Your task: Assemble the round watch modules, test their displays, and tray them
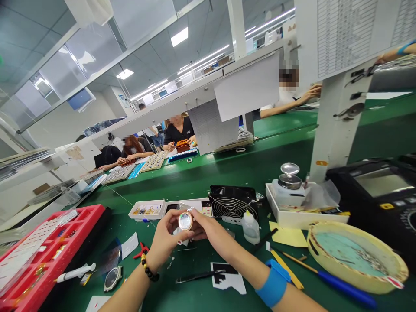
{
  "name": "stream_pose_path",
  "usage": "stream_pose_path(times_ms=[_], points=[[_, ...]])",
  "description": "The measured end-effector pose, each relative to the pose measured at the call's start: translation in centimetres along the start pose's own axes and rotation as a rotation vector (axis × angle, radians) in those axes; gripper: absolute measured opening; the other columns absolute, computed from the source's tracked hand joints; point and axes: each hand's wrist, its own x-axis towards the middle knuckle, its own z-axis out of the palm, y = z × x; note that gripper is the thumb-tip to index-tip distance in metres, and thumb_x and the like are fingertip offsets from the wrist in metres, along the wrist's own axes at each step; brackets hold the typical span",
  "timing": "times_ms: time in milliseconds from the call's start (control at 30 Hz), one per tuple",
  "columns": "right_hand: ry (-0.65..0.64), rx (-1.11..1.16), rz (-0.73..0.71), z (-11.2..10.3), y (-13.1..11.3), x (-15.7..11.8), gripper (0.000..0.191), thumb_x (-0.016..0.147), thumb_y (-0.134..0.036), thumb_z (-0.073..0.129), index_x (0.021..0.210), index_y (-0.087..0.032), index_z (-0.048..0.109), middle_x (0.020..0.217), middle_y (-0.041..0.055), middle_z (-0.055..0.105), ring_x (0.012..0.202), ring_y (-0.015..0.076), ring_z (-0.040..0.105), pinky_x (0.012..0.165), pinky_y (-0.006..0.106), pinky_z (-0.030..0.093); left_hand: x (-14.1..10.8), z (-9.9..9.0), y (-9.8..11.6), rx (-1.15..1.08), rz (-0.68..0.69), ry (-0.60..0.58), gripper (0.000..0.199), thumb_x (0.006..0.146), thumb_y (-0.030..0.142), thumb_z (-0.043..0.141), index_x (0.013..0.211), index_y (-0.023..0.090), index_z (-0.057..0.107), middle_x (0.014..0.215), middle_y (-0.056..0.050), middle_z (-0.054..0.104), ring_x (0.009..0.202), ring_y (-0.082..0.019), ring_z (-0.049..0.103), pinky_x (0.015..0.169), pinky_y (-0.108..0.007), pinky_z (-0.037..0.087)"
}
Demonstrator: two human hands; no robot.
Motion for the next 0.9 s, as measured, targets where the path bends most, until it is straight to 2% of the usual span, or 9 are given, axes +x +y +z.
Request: stream_pose_path(times_ms=[67,167,233,367,433,500,600,733,900], points=[[0.074,-0.104,-0.098,-0.1,-0.1,-0.2,0.076,0.085,-0.082,0.056,0.120,-0.017,0.073,0.095,0.0103,0.075,0.093,0.0298,0.069,0.089,0.046,0.052,0.2,-0.2,0.1,-0.224,-0.094,-0.002,0.055,0.062,0.030,0.096,0.108,0.016,0.070,0.102,-0.006,0.074,0.093,-0.020,0.067,0.089,-0.031,0.051],[0.166,-0.269,-0.220,-0.1,-0.5,-0.7,0.054,0.091,-0.065,0.062,0.128,-0.027,0.070,0.117,0.0086,0.072,0.110,0.0308,0.064,0.098,0.047,0.048,0.2,-0.6,0.1,-0.549,-0.290,-0.020,0.049,0.064,0.032,0.096,0.104,0.015,0.073,0.093,-0.004,0.072,0.083,-0.014,0.066,0.083,-0.026,0.053],[0.199,-0.343,-0.285,0.0,-0.7,-0.9,0.042,0.093,-0.056,0.064,0.124,-0.029,0.072,0.128,0.0074,0.068,0.120,0.0317,0.060,0.102,0.046,0.045,0.1,-0.7,-0.1,-0.700,-0.428,-0.041,0.044,0.065,0.031,0.096,0.098,0.015,0.073,0.085,-0.003,0.070,0.075,-0.011,0.064,0.079,-0.024,0.054],[0.190,-0.362,-0.312,0.2,-1.0,-0.9,0.034,0.090,-0.051,0.064,0.112,-0.028,0.076,0.124,0.0075,0.071,0.118,0.0329,0.061,0.101,0.046,0.046,-0.1,-0.5,-0.7,-0.796,-0.561,-0.115,0.037,0.071,0.033,0.093,0.094,0.016,0.071,0.080,-0.001,0.070,0.068,-0.010,0.064,0.075,-0.024,0.054],[0.181,-0.351,-0.277,0.2,-1.1,-0.8,0.033,0.089,-0.051,0.065,0.106,-0.026,0.076,0.115,0.0076,0.074,0.110,0.0322,0.064,0.099,0.046,0.047,-0.1,-0.2,-0.8,-0.754,-0.588,-0.169,0.039,0.075,0.042,0.089,0.094,0.015,0.069,0.077,-0.002,0.070,0.066,-0.011,0.063,0.074,-0.025,0.054],[0.173,-0.325,-0.252,0.1,-1.2,-0.7,0.034,0.087,-0.053,0.065,0.101,-0.023,0.075,0.106,0.0076,0.075,0.103,0.0312,0.066,0.095,0.045,0.048,-0.2,0.2,-0.7,-0.651,-0.560,-0.208,0.050,0.078,0.058,0.083,0.095,0.013,0.070,0.075,-0.004,0.071,0.063,-0.012,0.061,0.072,-0.026,0.053],[0.164,-0.282,-0.234,-0.2,-1.2,-0.5,0.038,0.086,-0.057,0.066,0.098,-0.021,0.073,0.102,0.0077,0.075,0.099,0.0307,0.066,0.092,0.044,0.049,-0.4,0.8,-0.5,-0.387,-0.370,-0.185,0.067,0.083,0.077,0.066,0.088,0.010,0.071,0.075,-0.010,0.072,0.065,-0.015,0.061,0.072,-0.028,0.050],[0.182,-0.261,-0.210,-0.6,-0.9,-0.2,0.043,0.084,-0.061,0.067,0.095,-0.020,0.072,0.096,0.0069,0.073,0.094,0.0297,0.065,0.088,0.042,0.047,-0.6,1.2,-0.4,-0.038,-0.140,-0.124,0.060,0.084,0.071,0.069,0.090,0.011,0.072,0.075,-0.009,0.073,0.069,-0.018,0.061,0.074,-0.030,0.047],[0.132,-0.206,-0.202,-0.7,-1.2,-0.3,0.046,0.082,-0.065,0.071,0.093,-0.020,0.071,0.089,0.0046,0.071,0.090,0.0274,0.064,0.086,0.040,0.048,-0.7,1.1,-0.4,0.055,-0.075,-0.100,0.051,0.089,0.063,0.068,0.096,0.013,0.074,0.077,-0.008,0.074,0.072,-0.019,0.062,0.076,-0.032,0.048]])
